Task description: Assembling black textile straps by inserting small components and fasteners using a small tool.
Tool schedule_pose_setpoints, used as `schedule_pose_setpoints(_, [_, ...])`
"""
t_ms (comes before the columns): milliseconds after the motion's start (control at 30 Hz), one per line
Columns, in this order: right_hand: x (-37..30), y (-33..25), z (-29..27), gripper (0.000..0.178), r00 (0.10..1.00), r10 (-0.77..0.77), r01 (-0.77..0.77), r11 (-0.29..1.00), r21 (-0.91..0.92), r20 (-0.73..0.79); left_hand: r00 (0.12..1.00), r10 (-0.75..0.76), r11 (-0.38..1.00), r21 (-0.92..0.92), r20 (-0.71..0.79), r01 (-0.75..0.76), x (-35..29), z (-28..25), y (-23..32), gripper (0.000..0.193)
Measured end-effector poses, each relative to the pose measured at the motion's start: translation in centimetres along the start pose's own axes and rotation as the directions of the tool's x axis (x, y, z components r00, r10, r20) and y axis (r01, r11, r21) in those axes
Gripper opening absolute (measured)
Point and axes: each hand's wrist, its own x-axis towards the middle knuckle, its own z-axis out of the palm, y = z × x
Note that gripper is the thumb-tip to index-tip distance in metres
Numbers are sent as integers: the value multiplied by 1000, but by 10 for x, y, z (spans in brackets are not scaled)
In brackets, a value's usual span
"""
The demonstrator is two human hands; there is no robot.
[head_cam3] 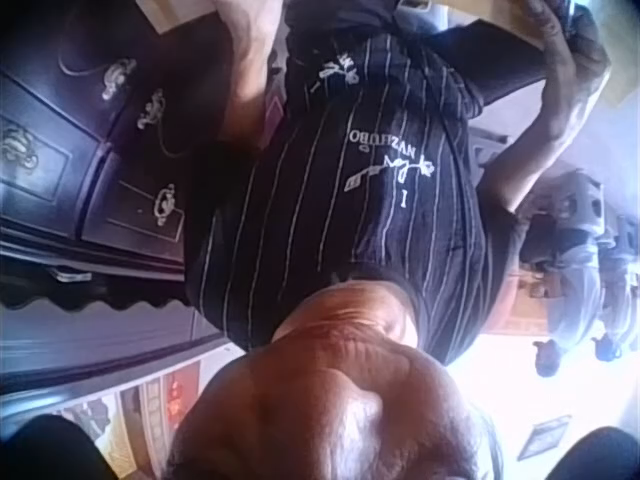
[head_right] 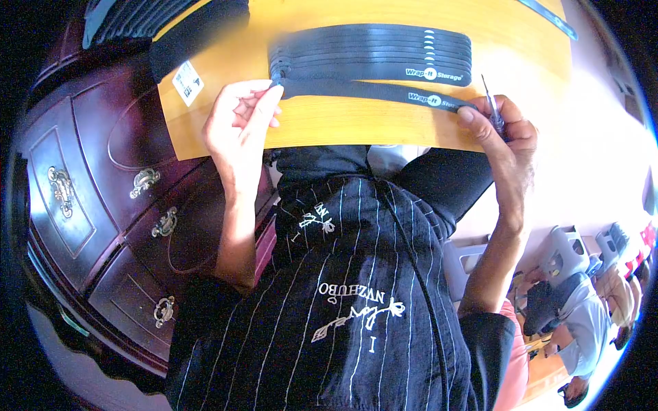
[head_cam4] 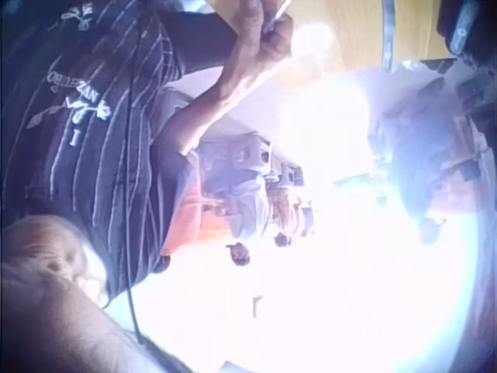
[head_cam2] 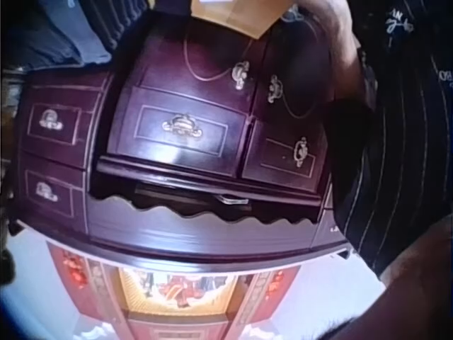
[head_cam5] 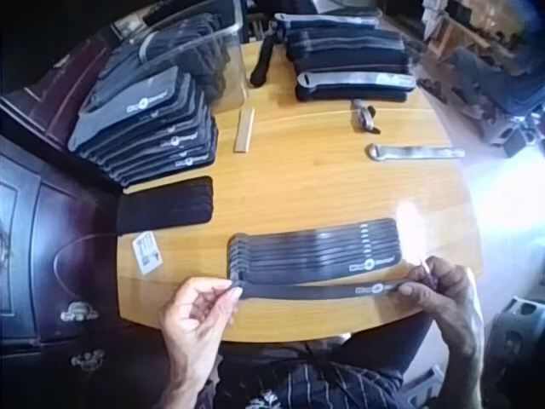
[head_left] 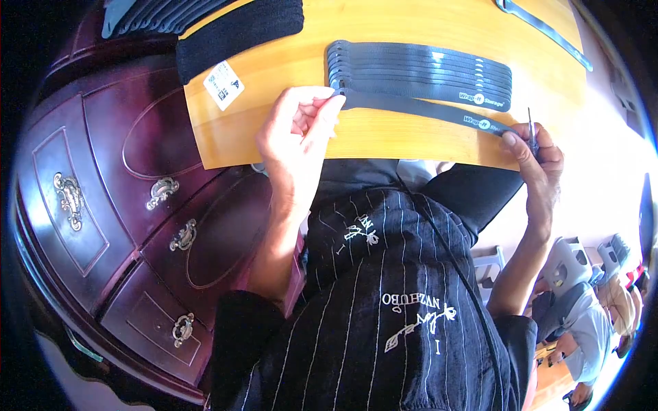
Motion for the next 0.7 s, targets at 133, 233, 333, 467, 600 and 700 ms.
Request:
schedule_pose_setpoints(133, [5, 3, 5, 24, 995, -8, 2, 998, -57, -103, 997, 53, 995, 88, -56, -48, 2, 3, -4, 10])
schedule_pose_setpoints(233, [7, 4, 2, 24, 994, -42, 35, 997, -69, -101, 996, 70, 988, 141, -48, -63, 4, 2, -6, 11])
schedule_pose_setpoints(333, [8, 6, 0, 22, 993, -26, 19, 998, -61, -118, 997, 58, 987, 153, -46, -50, 5, 4, -4, 12])
schedule_pose_setpoints(467, [10, 10, 2, 20, 987, -42, 37, 999, -34, -154, 994, 94, 986, 141, -57, -85, 6, 4, -6, 12])
schedule_pose_setpoints(600, [9, 9, 3, 19, 987, -22, 17, 999, -32, -160, 994, 89, 986, 148, -60, -79, 8, 4, -6, 13])
schedule_pose_setpoints(700, [8, 6, 6, 18, 982, -34, 34, 999, -4, -186, 994, 96, 985, 148, -57, -86, 8, 4, -7, 13])
